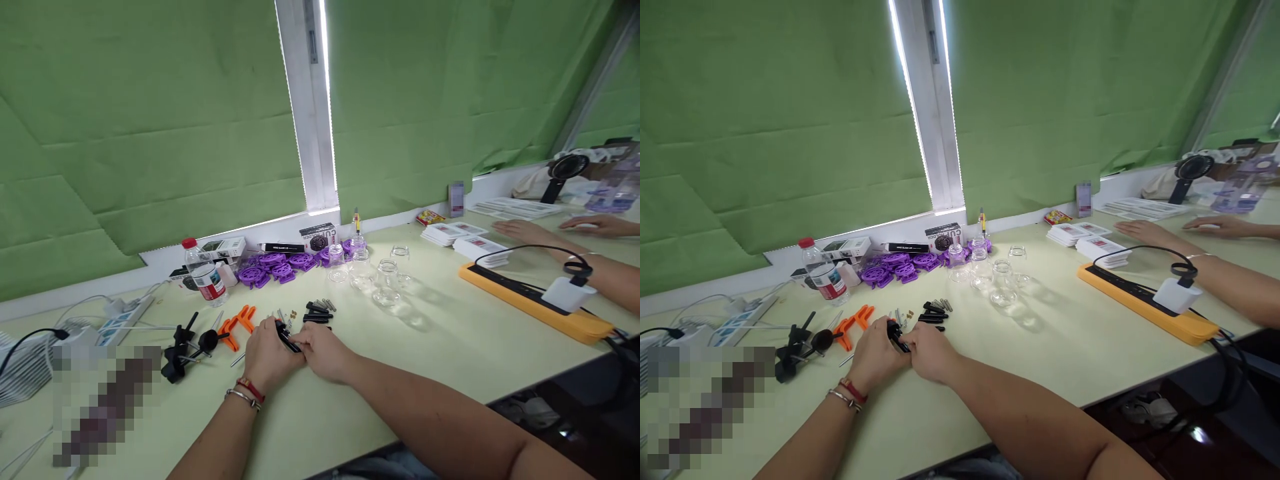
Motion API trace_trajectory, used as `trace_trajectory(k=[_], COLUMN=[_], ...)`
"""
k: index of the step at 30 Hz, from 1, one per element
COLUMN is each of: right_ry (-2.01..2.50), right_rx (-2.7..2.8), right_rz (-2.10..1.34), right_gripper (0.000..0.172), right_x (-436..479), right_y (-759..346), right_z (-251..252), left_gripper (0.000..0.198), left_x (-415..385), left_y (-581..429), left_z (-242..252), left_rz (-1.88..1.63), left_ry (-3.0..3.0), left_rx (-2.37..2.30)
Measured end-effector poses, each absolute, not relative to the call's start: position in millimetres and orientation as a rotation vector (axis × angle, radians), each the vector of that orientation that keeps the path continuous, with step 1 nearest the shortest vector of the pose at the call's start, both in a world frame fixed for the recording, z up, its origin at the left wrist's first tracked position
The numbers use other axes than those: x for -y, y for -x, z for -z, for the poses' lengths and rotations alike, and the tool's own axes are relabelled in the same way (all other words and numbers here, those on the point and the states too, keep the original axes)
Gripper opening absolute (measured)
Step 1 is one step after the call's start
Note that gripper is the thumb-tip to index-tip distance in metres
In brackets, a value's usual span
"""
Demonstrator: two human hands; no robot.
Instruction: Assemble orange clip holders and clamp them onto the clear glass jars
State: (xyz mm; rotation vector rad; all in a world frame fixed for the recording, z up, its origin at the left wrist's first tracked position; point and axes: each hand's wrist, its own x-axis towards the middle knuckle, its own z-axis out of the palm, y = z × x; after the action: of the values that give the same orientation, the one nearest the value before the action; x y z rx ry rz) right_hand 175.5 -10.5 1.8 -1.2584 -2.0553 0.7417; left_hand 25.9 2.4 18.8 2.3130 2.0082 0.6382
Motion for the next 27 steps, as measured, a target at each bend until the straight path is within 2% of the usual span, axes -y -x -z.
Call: trace_trajectory(k=[17, 27], right_ry=[1.28, 1.271], right_rx=[2.006, 2.027], right_rz=[-0.827, -0.801], right_gripper=[0.041, 0.037], right_x=[2, 0], right_y=[-177, -178], right_z=[1, 4], left_gripper=[0.057, 0.058], left_x=[-9, -9], left_y=[-22, -23], left_z=[-16, -17], left_rz=[-0.58, -0.588], left_ry=[-2.252, -2.248], left_rx=[-2.008, -1.992])
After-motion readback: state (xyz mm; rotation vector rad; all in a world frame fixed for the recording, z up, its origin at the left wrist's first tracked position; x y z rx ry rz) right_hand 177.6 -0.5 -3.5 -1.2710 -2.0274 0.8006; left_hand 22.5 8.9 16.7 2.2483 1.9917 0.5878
